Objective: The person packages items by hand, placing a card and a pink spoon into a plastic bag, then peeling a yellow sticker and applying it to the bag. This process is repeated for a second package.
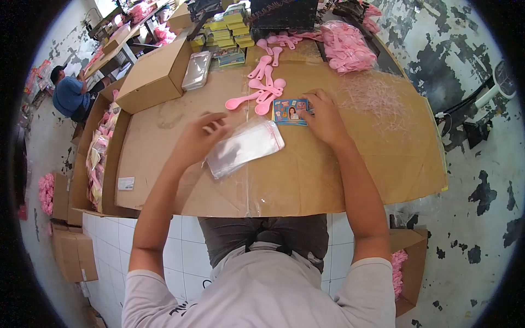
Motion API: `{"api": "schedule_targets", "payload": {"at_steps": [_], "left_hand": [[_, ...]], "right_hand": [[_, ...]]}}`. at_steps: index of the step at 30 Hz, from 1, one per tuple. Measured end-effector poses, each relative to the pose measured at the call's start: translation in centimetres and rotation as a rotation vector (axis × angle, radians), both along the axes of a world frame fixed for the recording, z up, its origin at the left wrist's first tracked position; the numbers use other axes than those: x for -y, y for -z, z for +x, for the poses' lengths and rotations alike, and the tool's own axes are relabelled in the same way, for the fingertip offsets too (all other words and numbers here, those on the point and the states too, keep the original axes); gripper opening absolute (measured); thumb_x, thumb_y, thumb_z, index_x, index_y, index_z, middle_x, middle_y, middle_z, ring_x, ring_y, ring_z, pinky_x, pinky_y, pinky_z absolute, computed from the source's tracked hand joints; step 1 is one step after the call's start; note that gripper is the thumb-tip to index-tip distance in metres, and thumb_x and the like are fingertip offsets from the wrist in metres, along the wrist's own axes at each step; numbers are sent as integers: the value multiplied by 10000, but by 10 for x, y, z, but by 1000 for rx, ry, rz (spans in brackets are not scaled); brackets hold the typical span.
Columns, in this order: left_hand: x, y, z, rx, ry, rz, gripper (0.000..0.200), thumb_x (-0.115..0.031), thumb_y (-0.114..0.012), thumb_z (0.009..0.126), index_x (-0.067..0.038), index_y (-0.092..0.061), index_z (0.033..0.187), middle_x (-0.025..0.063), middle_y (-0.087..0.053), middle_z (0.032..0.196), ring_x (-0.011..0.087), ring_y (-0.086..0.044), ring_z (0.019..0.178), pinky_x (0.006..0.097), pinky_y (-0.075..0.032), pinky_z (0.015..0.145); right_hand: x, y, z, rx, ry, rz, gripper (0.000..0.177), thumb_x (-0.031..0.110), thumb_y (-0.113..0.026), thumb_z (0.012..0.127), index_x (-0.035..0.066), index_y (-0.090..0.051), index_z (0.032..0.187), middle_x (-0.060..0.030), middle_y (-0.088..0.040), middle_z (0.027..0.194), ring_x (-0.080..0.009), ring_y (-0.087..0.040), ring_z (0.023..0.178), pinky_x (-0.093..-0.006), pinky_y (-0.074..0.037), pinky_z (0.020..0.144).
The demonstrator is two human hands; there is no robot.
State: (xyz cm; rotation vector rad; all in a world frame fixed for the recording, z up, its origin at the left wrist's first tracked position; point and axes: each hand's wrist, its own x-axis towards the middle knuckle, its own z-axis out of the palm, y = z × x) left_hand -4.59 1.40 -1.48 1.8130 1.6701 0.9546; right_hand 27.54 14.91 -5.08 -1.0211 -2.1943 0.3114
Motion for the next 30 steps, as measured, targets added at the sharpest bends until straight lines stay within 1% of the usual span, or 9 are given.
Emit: {"api": "schedule_targets", "payload": {"at_steps": [3,9,12,15,18,21,24,27,30], "left_hand": [[-25,14,27,-266,8,124,311,-237,-769,899,-13,-725,1111,96,-676,1018,171,-661,833,307,-534,765],[-38,19,29,-134,11,-74,247,-199,-807,844,1,-705,945,115,-697,953,242,-686,796,354,-553,777],[-36,28,27,82,19,-74,176,-112,-776,883,-21,-720,1024,36,-682,911,105,-619,791,290,-513,723],[-36,36,27,245,50,15,212,-79,-757,878,30,-684,1045,92,-715,934,154,-677,801,308,-546,775],[-39,41,24,466,87,1,240,-47,-726,907,33,-676,1127,62,-724,934,115,-665,831,281,-541,777],[-41,36,17,647,97,-53,254,-79,-720,951,13,-656,1180,21,-709,919,72,-645,866,245,-525,744],[-36,18,15,682,60,-92,257,-110,-702,976,-1,-657,1205,34,-726,951,75,-650,871,240,-533,745],[-32,9,16,680,74,-128,254,-127,-690,989,-7,-653,1210,49,-745,967,89,-684,872,238,-536,728],[-30,15,22,764,141,-171,307,-129,-704,982,2,-637,1252,66,-764,986,101,-715,865,235,-535,720]], "right_hand": [[1,-3,-2,-17,41,83,287,119,-727,873,10,-667,1132,-152,-653,1094,-349,-609,1058,-455,-455,972],[6,-14,-6,-273,13,-126,190,110,-715,911,12,-632,1050,-99,-670,964,-225,-630,964,-371,-489,862],[16,-15,-17,-667,-323,-686,149,90,-684,953,23,-606,1061,-49,-652,964,-124,-608,941,-310,-486,819],[32,-7,-36,-604,-600,-753,130,59,-650,972,27,-593,1084,-21,-634,967,-83,-602,923,-272,-488,805],[42,-1,-39,-262,-448,-695,125,26,-633,963,12,-598,1082,-18,-629,978,-91,-616,930,-273,-504,817],[37,6,-37,-457,-519,-610,142,18,-632,958,-5,-597,1093,-17,-632,962,-91,-629,907,-263,-513,811],[23,0,-26,-686,-288,-642,157,16,-631,962,-12,-598,1114,-25,-652,972,-92,-636,903,-258,-519,797],[20,-5,-27,-590,-70,-485,151,19,-627,978,-11,-602,1124,-36,-671,1001,-88,-642,900,-250,-521,786],[28,-12,-34,-663,-151,-602,155,31,-625,996,-15,-606,1143,-50,-680,1042,-88,-647,920,-254,-525,796]]}}
